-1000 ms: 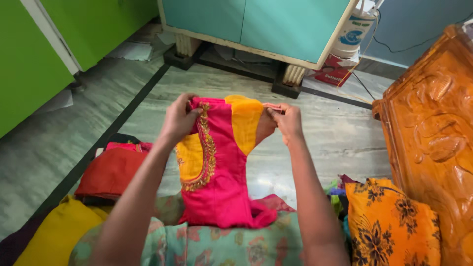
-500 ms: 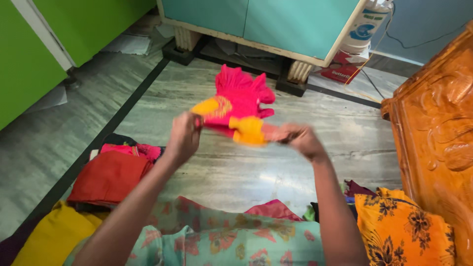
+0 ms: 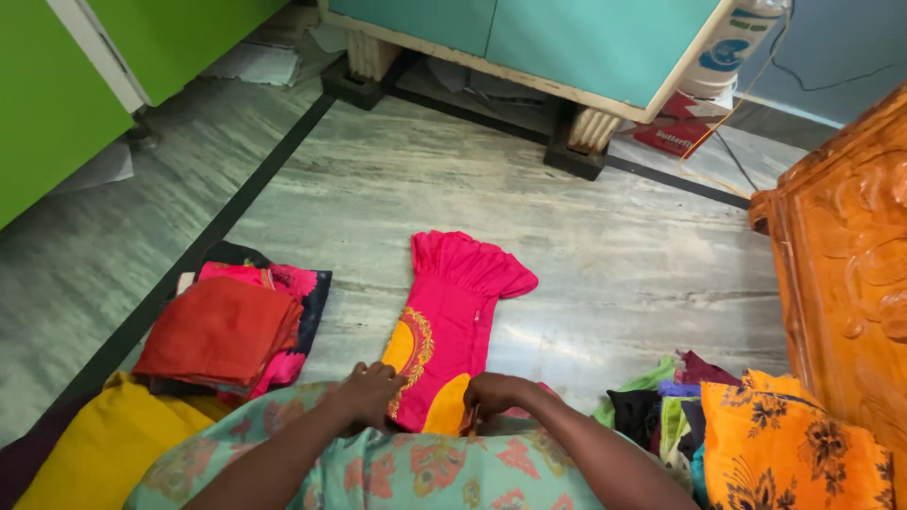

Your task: The person sits on the floor and folds several colorful garments one by one, including a pink top, an orange cloth, and a pink and yellow dress. Each item is smoothed, folded, and placed into a growing stack.

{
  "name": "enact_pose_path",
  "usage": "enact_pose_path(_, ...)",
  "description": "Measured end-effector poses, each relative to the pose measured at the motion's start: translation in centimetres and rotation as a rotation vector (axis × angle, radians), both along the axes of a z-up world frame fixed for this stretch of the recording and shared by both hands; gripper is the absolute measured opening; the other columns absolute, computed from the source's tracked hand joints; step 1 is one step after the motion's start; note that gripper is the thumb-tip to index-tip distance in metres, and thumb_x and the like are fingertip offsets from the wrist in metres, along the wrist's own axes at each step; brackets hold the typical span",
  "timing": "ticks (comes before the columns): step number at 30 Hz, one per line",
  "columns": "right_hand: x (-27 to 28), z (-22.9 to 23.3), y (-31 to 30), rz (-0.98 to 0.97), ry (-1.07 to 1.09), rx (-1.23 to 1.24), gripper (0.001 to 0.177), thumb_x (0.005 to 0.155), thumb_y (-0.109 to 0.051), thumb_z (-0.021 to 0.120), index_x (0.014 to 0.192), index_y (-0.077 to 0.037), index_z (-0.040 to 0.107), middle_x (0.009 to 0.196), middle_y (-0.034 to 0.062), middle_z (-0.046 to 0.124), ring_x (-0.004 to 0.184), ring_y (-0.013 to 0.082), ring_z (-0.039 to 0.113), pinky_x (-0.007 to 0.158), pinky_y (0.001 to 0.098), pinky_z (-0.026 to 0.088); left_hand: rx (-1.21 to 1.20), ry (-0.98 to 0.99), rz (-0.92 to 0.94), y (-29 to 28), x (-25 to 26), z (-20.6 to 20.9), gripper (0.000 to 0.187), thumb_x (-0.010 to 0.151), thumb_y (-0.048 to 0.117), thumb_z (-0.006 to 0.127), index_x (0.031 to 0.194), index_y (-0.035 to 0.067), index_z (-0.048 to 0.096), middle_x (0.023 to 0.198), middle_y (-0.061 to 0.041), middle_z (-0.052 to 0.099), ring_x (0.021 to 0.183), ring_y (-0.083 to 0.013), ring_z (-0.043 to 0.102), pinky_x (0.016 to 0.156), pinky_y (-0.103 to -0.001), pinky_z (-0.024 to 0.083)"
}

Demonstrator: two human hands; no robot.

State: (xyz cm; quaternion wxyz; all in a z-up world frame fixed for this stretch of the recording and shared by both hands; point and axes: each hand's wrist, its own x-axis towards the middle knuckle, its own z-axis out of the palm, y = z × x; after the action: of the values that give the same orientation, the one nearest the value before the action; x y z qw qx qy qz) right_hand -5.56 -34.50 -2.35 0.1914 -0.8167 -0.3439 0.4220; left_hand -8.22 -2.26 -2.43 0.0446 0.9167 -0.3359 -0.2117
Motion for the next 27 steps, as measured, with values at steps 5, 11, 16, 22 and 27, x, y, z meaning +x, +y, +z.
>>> enact_pose_path(5, 1.4, 2.8, -0.5, -0.091, 0.03, 0.108, 0.027, 0.077, -0.002, 0.078, 0.103, -0.002, 0.077, 0.094, 0.0106, 0.079, 0.086, 0.0188, 0.075, 0.074, 0.0355, 0.058, -0.092, 0.04, -0.039, -2.3, -1.8, 0.5, 0.103, 0.063, 0.061, 0.084, 0.147, 0.013, 0.046, 0.136, -0.017, 0.052, 0.131, -0.0356, 0.046, 0.102, -0.061, 0.036)
enact_pose_path(11, 1.2, 7.2, -0.3, -0.229, 0.068, 0.119, 0.023, 0.08, -0.003, 0.079, 0.103, -0.004, 0.077, 0.096, 0.0074, 0.08, 0.089, 0.0147, 0.076, 0.078, 0.0304, 0.06, -0.116, -0.078, -0.002, -3.3, -2.8, -2.3, 0.093, 0.069, 0.053, 0.084, 0.141, 0.006, 0.046, 0.128, -0.019, 0.053, 0.124, -0.0373, 0.048, 0.098, -0.061, 0.036)
enact_pose_path(16, 0.9, 7.7, 0.6, -0.185, 0.024, 0.158, 0.027, 0.076, 0.002, 0.077, 0.102, -0.002, 0.077, 0.097, 0.0089, 0.081, 0.09, 0.0133, 0.077, 0.078, 0.0315, 0.061, -0.171, -0.322, -0.022, -3.9, -3.0, -4.7, 0.07, 0.072, 0.037, 0.079, 0.128, 0.002, 0.053, 0.117, -0.02, 0.056, 0.114, -0.0406, 0.052, 0.092, -0.061, 0.04)
enact_pose_path(22, 2.1, 9.4, -1.2, -0.418, 0.147, 0.346, 0.025, 0.079, 0.001, 0.075, 0.104, 0.001, 0.076, 0.102, 0.0087, 0.082, 0.091, 0.0083, 0.078, 0.077, 0.0242, 0.062, -0.111, -0.266, 0.126, -3.0, 0.0, -3.1, 0.054, 0.089, 0.017, 0.064, 0.14, 0.003, 0.052, 0.124, -0.018, 0.059, 0.112, -0.0382, 0.057, 0.1, -0.051, 0.044)
enact_pose_path(27, 2.1, 10.5, -1.3, -0.702, 0.163, 0.269, 0.004, 0.088, 0.001, 0.073, 0.091, 0.004, 0.073, 0.084, 0.0089, 0.072, 0.058, 0.0068, 0.055, 0.046, 0.0257, 0.041, -0.389, -0.425, 0.115, -2.0, -0.4, -1.1, 0.073, 0.072, 0.016, 0.07, 0.139, 0.002, 0.045, 0.137, -0.026, 0.047, 0.133, -0.0421, 0.041, 0.112, -0.059, 0.026)
